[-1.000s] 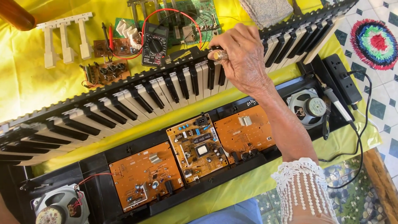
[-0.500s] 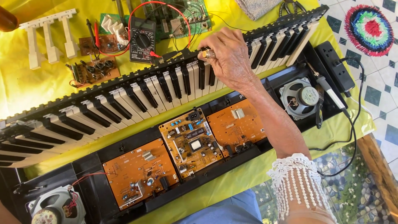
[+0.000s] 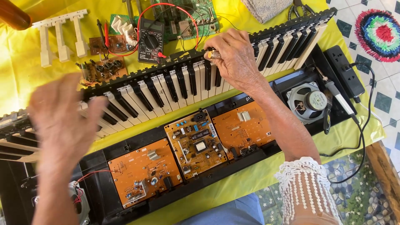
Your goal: The person uses a soldering iron to work on the circuit board of a disassembled electronic keyboard. They then remove the keybed assembly, inspect the internal mechanisms, and reattach the keys. Finally, they test the keyboard by playing notes and make further adjustments to the circuit board.
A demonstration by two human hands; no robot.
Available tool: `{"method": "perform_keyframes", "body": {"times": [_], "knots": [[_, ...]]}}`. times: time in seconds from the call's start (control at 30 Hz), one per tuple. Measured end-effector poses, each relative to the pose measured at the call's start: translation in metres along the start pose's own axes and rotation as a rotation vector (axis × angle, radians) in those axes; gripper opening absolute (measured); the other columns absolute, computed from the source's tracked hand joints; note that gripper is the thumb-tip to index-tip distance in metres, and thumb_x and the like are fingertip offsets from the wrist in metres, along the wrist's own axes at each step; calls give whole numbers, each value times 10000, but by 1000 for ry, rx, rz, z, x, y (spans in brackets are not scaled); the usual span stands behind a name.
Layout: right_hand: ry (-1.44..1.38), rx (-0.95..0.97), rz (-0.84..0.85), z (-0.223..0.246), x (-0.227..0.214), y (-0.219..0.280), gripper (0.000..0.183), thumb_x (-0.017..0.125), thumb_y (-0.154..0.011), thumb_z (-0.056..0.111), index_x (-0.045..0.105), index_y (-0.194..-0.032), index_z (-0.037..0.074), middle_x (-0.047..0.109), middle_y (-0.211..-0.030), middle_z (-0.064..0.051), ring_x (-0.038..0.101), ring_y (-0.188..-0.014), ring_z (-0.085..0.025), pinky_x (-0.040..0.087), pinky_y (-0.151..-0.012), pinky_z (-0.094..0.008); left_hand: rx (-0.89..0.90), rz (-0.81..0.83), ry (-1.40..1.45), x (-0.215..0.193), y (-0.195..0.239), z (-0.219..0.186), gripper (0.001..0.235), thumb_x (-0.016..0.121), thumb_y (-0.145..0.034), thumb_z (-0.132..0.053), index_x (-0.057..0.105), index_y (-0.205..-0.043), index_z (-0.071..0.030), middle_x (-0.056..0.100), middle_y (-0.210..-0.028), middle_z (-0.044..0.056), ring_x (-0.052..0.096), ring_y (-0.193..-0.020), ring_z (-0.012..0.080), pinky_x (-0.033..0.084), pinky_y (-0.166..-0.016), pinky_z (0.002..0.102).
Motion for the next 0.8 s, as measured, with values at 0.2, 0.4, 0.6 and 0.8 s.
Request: {"method": "perform_keyframes", "body": {"times": [0.2, 0.4, 0.6, 0.8], "knots": [[20, -51, 263, -4, -54, 1, 429, 757, -976, 82, 651, -1391, 120, 690, -1354, -101, 557, -1249, -320, 322, -1104, -532, 25, 13, -104, 63, -18, -10, 637, 414, -1206, -629, 660, -1042, -66, 614, -915, 93, 491, -989, 278, 275, -1019, 450], [494, 498, 108, -154, -133, 91, 249, 883, -1010, 56, 814, -1244, 103, 785, -1077, -90, 722, -947, -215, 540, -831, -404, 35, -110, 45, 94, -31, 21, 605, 498, -1191, -648, 669, -944, -122, 565, -755, 23, 436, -938, 261, 240, -1023, 415], [350, 1068, 673, -256, -45, 203, 268, 787, -986, 343, 712, -1158, 151, 722, -949, -85, 668, -898, -289, 515, -782, -447, -41, -39, 143, 96, -42, 21, 670, 407, -1143, -665, 486, -783, -105, 513, -759, 53, 402, -958, 280, 225, -999, 426], [449, 1106, 584, -271, -28, 212, 464, 871, -887, 376, 655, -1192, 100, 684, -962, -131, 653, -918, -336, 524, -831, -508, -8, -102, 103, 90, -40, 16, 573, 442, -1141, -596, 591, -853, -124, 539, -743, 33, 407, -915, 256, 241, -979, 420]]}}
Point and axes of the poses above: each hand's wrist, its own y-axis away from the middle knuckle, its own x-axis out of the palm, z = x × y, the point moved 7 cm from there along -y, towards the middle knuckle
